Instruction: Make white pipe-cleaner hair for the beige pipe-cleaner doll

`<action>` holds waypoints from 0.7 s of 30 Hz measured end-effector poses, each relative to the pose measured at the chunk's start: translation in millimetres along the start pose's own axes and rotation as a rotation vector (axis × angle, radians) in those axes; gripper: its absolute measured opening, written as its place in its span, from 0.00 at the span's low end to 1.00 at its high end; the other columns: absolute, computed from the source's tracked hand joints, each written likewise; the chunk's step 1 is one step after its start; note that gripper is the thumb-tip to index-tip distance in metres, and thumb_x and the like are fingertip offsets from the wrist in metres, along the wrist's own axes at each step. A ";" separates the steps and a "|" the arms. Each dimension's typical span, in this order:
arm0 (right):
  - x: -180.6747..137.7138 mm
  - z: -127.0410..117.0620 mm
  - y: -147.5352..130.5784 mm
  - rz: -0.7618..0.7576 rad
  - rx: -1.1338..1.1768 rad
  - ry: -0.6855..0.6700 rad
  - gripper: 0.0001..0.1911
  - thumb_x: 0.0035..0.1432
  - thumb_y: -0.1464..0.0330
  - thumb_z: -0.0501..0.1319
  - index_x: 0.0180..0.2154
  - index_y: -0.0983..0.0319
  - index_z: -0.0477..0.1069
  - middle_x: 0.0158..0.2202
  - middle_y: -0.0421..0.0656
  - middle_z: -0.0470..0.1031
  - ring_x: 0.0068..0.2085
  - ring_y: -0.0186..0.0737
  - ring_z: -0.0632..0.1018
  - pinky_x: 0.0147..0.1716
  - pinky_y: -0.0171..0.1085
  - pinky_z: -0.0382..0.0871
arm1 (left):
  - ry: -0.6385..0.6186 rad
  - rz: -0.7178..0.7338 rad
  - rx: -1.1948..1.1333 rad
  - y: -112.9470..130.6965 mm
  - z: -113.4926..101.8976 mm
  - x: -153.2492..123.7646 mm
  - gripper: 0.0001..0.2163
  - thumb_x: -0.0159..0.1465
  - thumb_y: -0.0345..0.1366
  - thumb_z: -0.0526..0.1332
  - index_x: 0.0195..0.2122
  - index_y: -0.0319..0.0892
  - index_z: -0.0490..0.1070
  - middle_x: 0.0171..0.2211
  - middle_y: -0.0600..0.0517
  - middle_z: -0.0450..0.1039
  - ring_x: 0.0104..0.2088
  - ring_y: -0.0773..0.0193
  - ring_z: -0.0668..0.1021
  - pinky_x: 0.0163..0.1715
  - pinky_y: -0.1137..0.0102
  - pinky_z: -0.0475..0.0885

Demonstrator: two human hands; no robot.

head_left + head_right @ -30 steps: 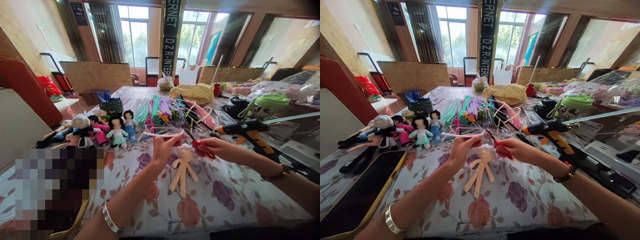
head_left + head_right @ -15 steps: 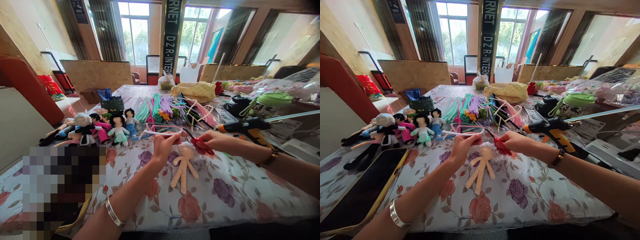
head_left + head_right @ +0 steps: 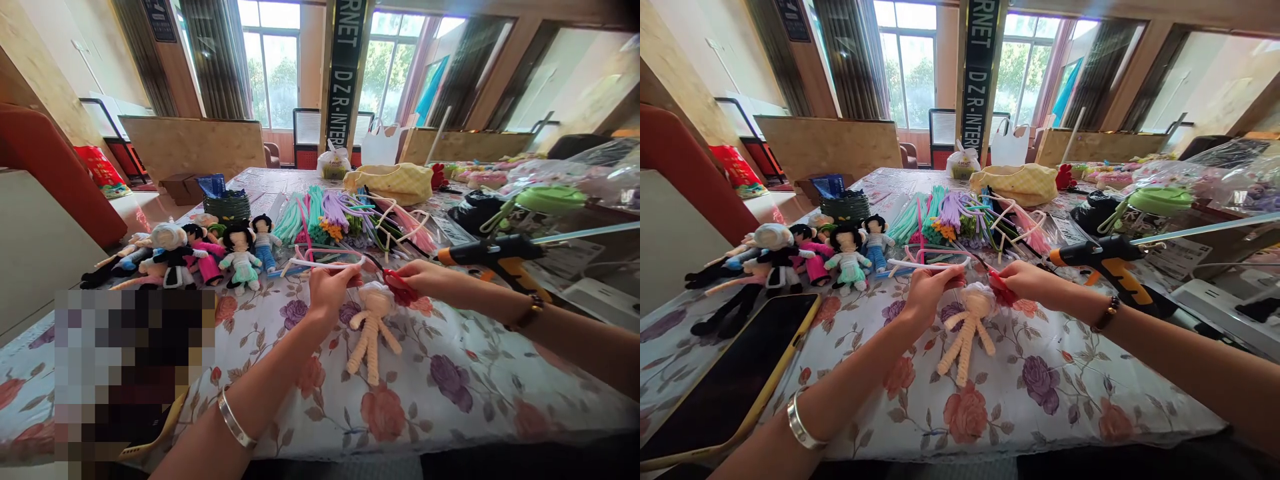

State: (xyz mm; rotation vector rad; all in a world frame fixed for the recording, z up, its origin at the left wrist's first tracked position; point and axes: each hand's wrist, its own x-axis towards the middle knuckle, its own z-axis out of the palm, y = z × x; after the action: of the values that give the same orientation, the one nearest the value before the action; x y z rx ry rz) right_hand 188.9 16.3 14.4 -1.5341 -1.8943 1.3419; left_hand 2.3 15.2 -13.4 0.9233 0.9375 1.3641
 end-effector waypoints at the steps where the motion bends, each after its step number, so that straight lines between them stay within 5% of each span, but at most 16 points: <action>1: -0.2 -1.6 2.7 -0.005 0.031 0.020 0.19 0.48 0.54 0.62 0.19 0.64 0.69 0.19 0.41 0.70 0.21 0.32 0.68 0.22 0.34 0.60 | -0.005 0.002 -0.002 0.2 -0.2 0.0 0.05 0.46 0.33 0.67 0.18 0.37 0.75 0.18 0.53 0.72 0.22 0.70 0.74 0.28 0.72 0.73; 5: -9.5 -9.9 11.4 0.007 -0.266 0.219 0.24 0.51 0.50 0.56 0.18 0.62 0.68 0.18 0.42 0.70 0.20 0.35 0.68 0.22 0.36 0.58 | -0.035 -0.002 -0.002 1.1 -0.5 -0.6 0.05 0.46 0.33 0.66 0.18 0.38 0.73 0.18 0.54 0.70 0.22 0.71 0.73 0.27 0.74 0.71; 8: -23.8 -11.4 16.5 0.026 -0.708 0.287 0.21 0.54 0.57 0.55 0.16 0.61 0.67 0.16 0.43 0.71 0.20 0.36 0.69 0.23 0.37 0.55 | -0.059 -0.017 0.012 0.4 -0.1 -1.1 0.05 0.47 0.33 0.63 0.18 0.38 0.71 0.18 0.54 0.69 0.21 0.71 0.72 0.26 0.74 0.69; 11: -35.4 -7.9 23.2 0.046 -0.914 0.311 0.19 0.55 0.60 0.55 0.17 0.60 0.69 0.19 0.46 0.73 0.22 0.39 0.71 0.23 0.38 0.53 | -0.073 -0.027 0.044 -0.4 0.0 -0.7 0.06 0.48 0.33 0.62 0.18 0.38 0.69 0.17 0.54 0.68 0.20 0.72 0.71 0.23 0.75 0.66; 14: -38.8 -4.6 23.2 0.000 -0.967 0.281 0.19 0.55 0.60 0.57 0.16 0.60 0.70 0.19 0.46 0.73 0.22 0.40 0.72 0.23 0.38 0.53 | -0.092 -0.024 0.095 0.9 -0.5 -0.9 0.07 0.48 0.33 0.62 0.16 0.39 0.67 0.16 0.55 0.66 0.18 0.72 0.67 0.21 0.74 0.62; 19: -32.2 4.9 -10.7 -0.276 -0.841 0.567 0.14 0.59 0.61 0.55 0.36 0.58 0.77 0.28 0.44 0.78 0.27 0.38 0.75 0.28 0.37 0.62 | -0.139 0.029 0.206 6.3 -1.5 -4.1 0.10 0.48 0.35 0.63 0.14 0.40 0.65 0.15 0.56 0.63 0.17 0.71 0.65 0.21 0.72 0.59; 21: -28.2 12.8 -27.2 -0.403 -0.757 0.572 0.13 0.59 0.61 0.56 0.39 0.56 0.77 0.36 0.44 0.79 0.31 0.38 0.77 0.33 0.36 0.66 | -0.154 0.070 0.258 7.6 -1.3 -5.5 0.10 0.49 0.36 0.62 0.14 0.41 0.64 0.14 0.57 0.62 0.18 0.71 0.64 0.22 0.72 0.58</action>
State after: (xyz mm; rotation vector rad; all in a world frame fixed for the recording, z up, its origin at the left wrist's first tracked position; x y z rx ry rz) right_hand 173.8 -13.6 38.5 -1.4750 -2.2247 -0.0339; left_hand -1.7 9.8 -6.7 1.2496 0.9843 1.2284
